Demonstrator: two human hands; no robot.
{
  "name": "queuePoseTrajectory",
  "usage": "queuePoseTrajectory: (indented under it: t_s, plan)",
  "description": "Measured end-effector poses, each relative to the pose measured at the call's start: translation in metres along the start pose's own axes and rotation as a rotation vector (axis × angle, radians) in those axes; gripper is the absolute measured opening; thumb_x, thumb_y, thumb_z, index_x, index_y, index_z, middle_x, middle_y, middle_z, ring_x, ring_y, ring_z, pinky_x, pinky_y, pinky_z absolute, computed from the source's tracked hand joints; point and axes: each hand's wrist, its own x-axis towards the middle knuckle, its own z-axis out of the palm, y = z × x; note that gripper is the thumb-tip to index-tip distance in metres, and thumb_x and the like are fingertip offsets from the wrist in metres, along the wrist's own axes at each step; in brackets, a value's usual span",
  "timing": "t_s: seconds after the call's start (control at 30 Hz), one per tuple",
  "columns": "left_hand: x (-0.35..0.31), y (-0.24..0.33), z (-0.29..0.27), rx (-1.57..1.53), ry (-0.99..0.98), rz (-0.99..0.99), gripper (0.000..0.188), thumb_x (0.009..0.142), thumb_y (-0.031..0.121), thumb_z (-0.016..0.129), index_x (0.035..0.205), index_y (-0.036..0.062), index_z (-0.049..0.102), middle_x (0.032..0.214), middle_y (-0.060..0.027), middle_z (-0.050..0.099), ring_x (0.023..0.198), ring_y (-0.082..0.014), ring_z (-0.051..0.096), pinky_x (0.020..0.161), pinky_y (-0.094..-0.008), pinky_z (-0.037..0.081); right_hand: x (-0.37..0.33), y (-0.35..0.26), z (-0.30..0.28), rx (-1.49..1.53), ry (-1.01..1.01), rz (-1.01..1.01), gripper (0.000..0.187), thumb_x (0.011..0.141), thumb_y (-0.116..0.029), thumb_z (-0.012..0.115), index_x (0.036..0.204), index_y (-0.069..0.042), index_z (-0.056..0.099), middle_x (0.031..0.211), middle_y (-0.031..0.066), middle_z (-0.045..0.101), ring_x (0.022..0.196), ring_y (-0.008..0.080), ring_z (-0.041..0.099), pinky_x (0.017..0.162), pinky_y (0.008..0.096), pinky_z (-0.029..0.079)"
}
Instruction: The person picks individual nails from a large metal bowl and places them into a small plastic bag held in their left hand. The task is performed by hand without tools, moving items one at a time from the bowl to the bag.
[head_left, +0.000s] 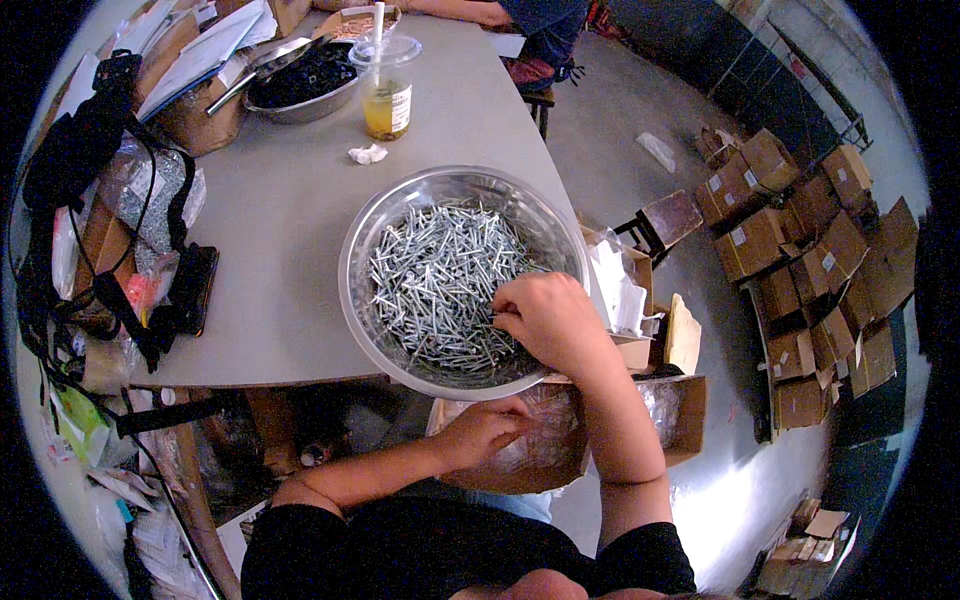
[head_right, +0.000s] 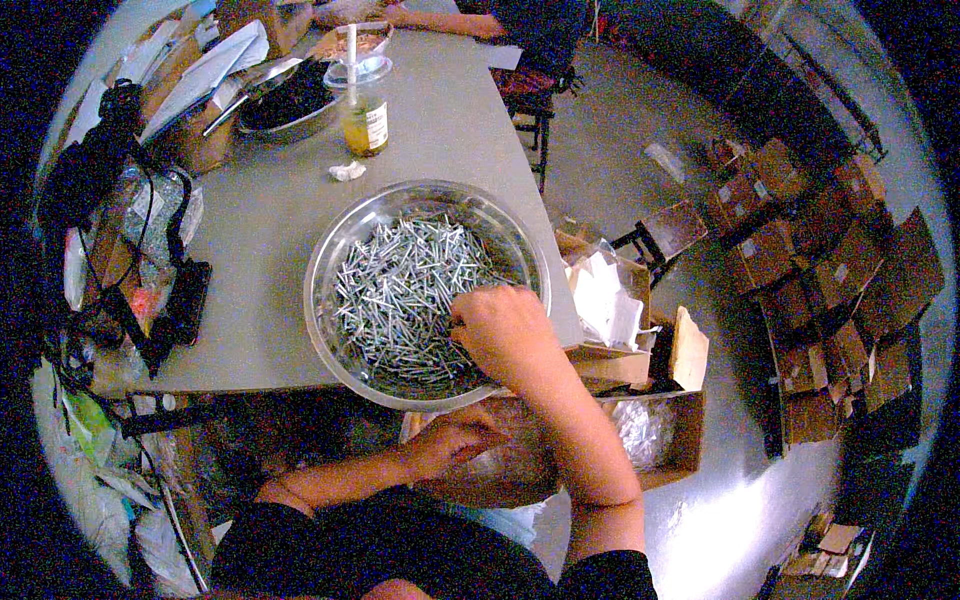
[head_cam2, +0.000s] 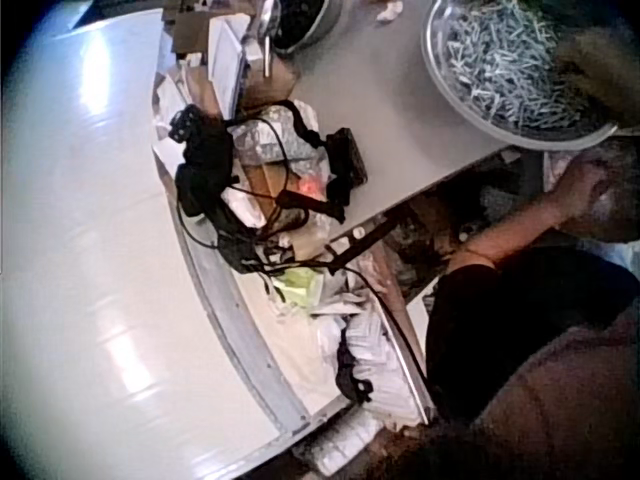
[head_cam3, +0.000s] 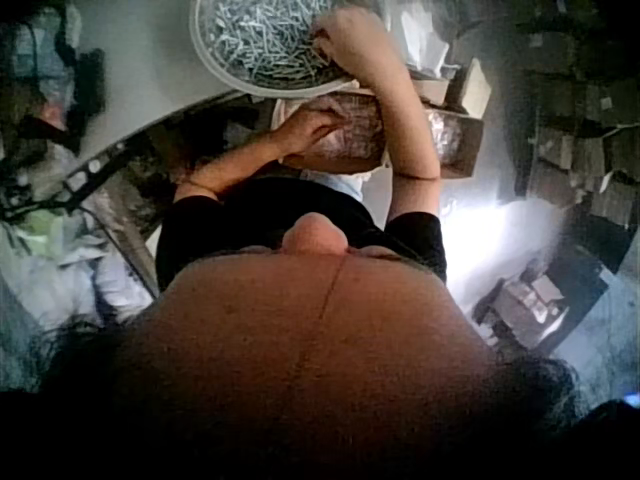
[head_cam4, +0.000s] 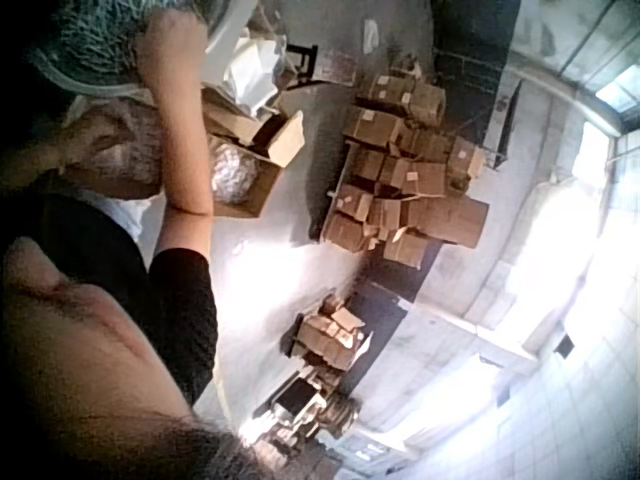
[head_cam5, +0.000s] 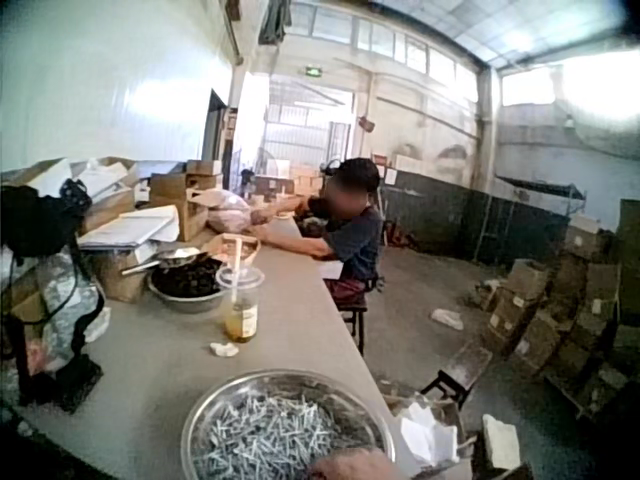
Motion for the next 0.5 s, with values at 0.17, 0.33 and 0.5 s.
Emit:
queuePoseTrajectory:
  t_s: [0.17,0.33,0.5]
  plan:
    - [0.0,0.019,-0.019,0.091,-0.283,-0.301,0.014,0.082,0.018,0.07,0.088,0.0053,0.069,0.087,-0.012,0.067,0.083,-0.03,0.064,0.077,-0.0399,0.05,-0.002,-0.003,-0.002,-0.014,-0.006,0.033,0.012,0.075,-0.016,0.068,0.078,-0.005,0.067,0.077,0.0126,0.065,0.079,0.0323,0.064,0.073,0.0432,0.05]
    - [0.002,0.025,-0.021,-0.108,-0.121,-0.339,0.016,0.08,0.018,0.073,0.081,0.0028,0.069,0.086,-0.0109,0.066,0.081,-0.0265,0.064,0.075,-0.0367,0.049,-0.001,-0.002,0.0,0.01,0.009,0.002,0.013,0.077,-0.019,0.067,0.082,-0.008,0.068,0.082,0.0121,0.067,0.08,0.0328,0.065,0.074,0.0437,0.051]
    - [-0.001,0.017,-0.015,-0.177,-0.116,-0.234,0.017,0.078,0.018,0.076,0.08,0.0028,0.069,0.092,-0.0083,0.067,0.086,-0.0233,0.064,0.079,-0.0334,0.049,-0.003,-0.004,0.0,0.019,0.008,-0.004,0.011,0.077,-0.017,0.067,0.082,-0.006,0.066,0.082,0.0118,0.065,0.082,0.0324,0.064,0.074,0.0429,0.05]
